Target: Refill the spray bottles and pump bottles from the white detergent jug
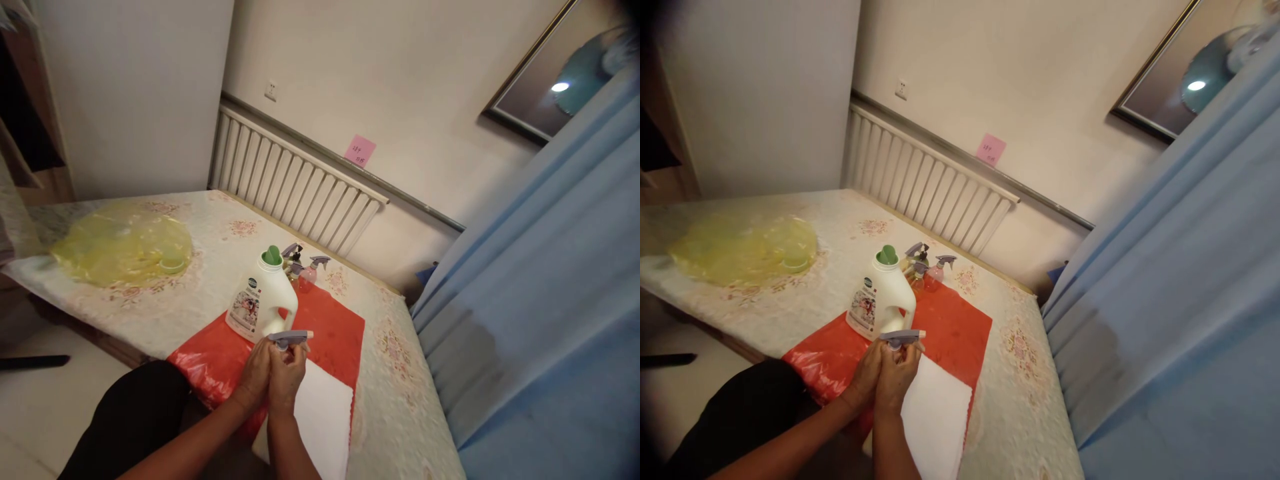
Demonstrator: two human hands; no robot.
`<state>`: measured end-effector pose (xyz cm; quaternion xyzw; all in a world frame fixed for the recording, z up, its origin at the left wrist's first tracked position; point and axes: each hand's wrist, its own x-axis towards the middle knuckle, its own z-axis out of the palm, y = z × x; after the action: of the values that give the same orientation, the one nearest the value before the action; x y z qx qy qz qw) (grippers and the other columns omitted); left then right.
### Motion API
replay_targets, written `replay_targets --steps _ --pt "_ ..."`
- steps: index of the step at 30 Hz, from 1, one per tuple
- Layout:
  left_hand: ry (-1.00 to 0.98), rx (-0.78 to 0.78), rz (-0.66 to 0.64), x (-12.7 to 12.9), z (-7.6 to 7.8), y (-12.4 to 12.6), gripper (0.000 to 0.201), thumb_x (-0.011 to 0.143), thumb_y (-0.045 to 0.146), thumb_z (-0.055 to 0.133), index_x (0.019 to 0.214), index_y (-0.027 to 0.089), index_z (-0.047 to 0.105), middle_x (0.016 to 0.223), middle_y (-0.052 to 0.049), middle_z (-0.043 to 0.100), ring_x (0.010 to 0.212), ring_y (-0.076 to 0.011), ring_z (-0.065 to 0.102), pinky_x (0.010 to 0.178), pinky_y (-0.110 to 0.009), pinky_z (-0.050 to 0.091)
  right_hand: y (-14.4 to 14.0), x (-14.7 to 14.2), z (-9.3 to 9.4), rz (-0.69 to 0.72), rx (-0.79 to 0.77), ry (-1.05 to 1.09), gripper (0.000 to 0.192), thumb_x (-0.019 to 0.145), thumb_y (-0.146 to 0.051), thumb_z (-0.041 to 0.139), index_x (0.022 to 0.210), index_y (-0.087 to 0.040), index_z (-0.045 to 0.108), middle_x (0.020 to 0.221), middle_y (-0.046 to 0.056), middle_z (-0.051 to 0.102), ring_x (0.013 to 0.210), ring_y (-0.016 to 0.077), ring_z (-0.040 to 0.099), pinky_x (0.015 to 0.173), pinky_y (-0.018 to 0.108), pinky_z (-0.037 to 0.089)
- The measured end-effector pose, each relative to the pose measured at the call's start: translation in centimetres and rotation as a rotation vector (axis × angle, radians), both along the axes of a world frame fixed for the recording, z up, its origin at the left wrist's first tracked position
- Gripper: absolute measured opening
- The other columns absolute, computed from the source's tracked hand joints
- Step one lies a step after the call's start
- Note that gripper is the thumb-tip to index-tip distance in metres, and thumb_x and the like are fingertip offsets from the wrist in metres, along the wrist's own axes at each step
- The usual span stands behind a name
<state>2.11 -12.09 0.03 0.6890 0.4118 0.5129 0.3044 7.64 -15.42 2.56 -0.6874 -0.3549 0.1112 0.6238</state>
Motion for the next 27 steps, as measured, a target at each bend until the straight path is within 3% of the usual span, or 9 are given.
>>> replay_targets --steps 8,14,20,27 --pt "0.005 0.026 -0.030 -0.3 -0.1 -0.3 0.016 0.084 0.036 0.051 0.079 0.023 0.058 0.083 -0.004 0.067 0.078 -0.0231 0.063 0.076 -0.040 0.056 -1.3 0.3 0.6 0.124 0.034 -0.094 0.020 0.082 -0.034 0.059 0.092 -0.021 0.068 0.092 0.005 0.060 0.083 0.0210 0.059 0.078 0.032 0.049" --pt "0.017 0.030 -0.013 -0.1 -0.3 -0.2 0.015 0.084 0.032 0.048 0.080 0.022 0.057 0.080 -0.005 0.066 0.076 -0.0227 0.063 0.075 -0.039 0.055 -0.7 0.2 -0.1 0.062 0.015 -0.041 0.013 0.076 -0.032 0.064 0.076 -0.018 0.064 0.070 -0.001 0.058 0.064 0.0179 0.055 0.062 0.028 0.047" --pt "0.019 0.033 -0.002 0.0 -0.6 0.0 0.020 0.087 0.034 0.044 0.082 0.021 0.058 0.082 -0.006 0.067 0.077 -0.0229 0.063 0.075 -0.040 0.055 0.1 -0.3 -0.2 0.001 0.022 -0.004 0.019 0.072 -0.030 0.068 0.084 -0.017 0.062 0.076 0.002 0.064 0.067 0.0184 0.058 0.064 0.029 0.048" --pt "0.033 0.050 -0.048 -0.2 -0.4 -0.2 0.015 0.086 0.035 0.049 0.079 0.023 0.055 0.081 -0.003 0.064 0.077 -0.0219 0.062 0.074 -0.039 0.055 -1.0 0.4 -0.5 0.088 0.040 -0.092 0.022 0.079 -0.040 0.062 0.073 -0.019 0.062 0.074 0.000 0.059 0.070 0.0182 0.053 0.068 0.029 0.045"
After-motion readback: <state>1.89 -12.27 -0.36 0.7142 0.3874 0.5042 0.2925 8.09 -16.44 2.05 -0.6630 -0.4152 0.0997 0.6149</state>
